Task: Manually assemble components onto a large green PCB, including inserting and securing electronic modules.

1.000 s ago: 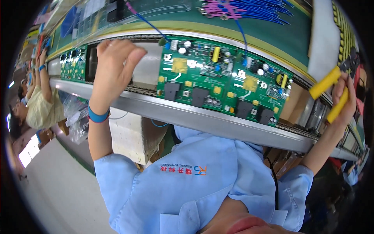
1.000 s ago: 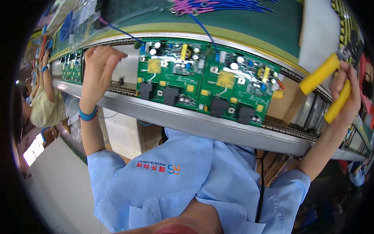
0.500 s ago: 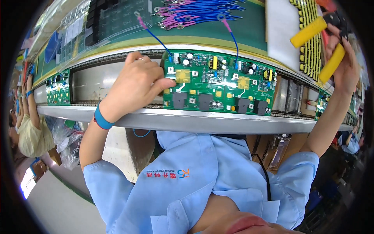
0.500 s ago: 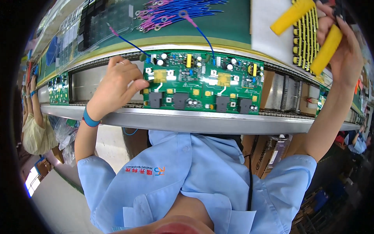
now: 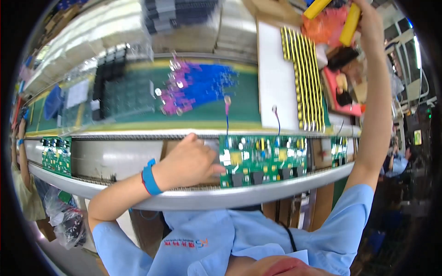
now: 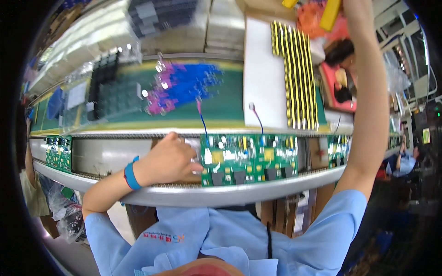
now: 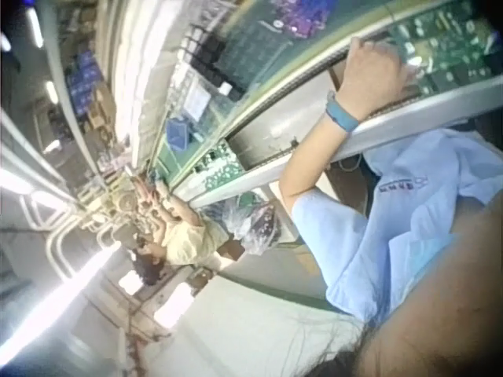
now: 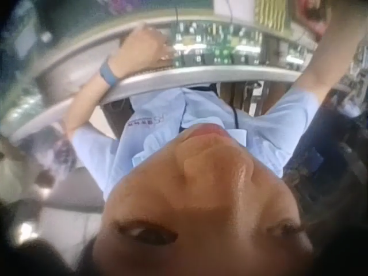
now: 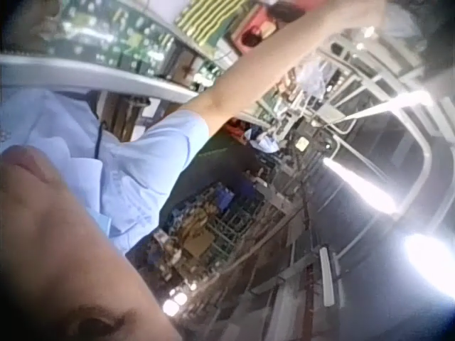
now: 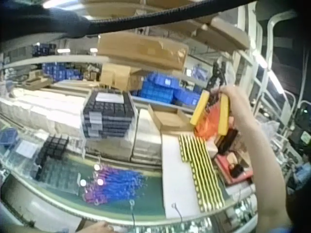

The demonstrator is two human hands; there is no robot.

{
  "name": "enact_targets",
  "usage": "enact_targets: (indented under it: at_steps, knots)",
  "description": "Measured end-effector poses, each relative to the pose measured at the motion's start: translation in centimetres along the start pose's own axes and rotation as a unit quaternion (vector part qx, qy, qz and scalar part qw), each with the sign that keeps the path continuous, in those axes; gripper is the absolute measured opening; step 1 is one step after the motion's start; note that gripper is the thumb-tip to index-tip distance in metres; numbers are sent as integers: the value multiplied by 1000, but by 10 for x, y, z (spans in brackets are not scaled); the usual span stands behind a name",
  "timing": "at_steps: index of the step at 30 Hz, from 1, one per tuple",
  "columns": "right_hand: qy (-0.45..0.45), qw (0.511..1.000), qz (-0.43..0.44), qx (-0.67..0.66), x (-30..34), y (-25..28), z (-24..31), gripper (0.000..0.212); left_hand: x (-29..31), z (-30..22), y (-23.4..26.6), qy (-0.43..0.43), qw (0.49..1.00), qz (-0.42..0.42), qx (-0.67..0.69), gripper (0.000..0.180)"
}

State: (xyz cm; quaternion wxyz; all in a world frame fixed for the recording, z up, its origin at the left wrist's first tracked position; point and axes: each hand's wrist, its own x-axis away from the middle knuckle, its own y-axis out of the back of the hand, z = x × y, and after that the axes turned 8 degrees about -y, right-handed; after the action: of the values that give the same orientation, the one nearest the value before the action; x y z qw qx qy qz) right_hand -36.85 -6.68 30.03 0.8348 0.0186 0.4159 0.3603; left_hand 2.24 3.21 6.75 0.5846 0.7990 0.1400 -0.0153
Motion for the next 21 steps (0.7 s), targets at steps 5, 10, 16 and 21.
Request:
enact_targets:
  at_steps: [5,10,16,21]
  knots:
    - [31,990,-93,-103,-36,-50,12,32,34,5,3,40,999,3,-23,41]
    - [88,973,-213,5,-99,-57,22,35,42,19,4,42,999,-9,9,35]
    - [137,904,-87,395,-163,-90,-34,57,51,28,0,30,995,-82,50,35]
    - [255,815,20,519,-191,-94,-124,38,54,23,-7,30,995,-84,38,38]
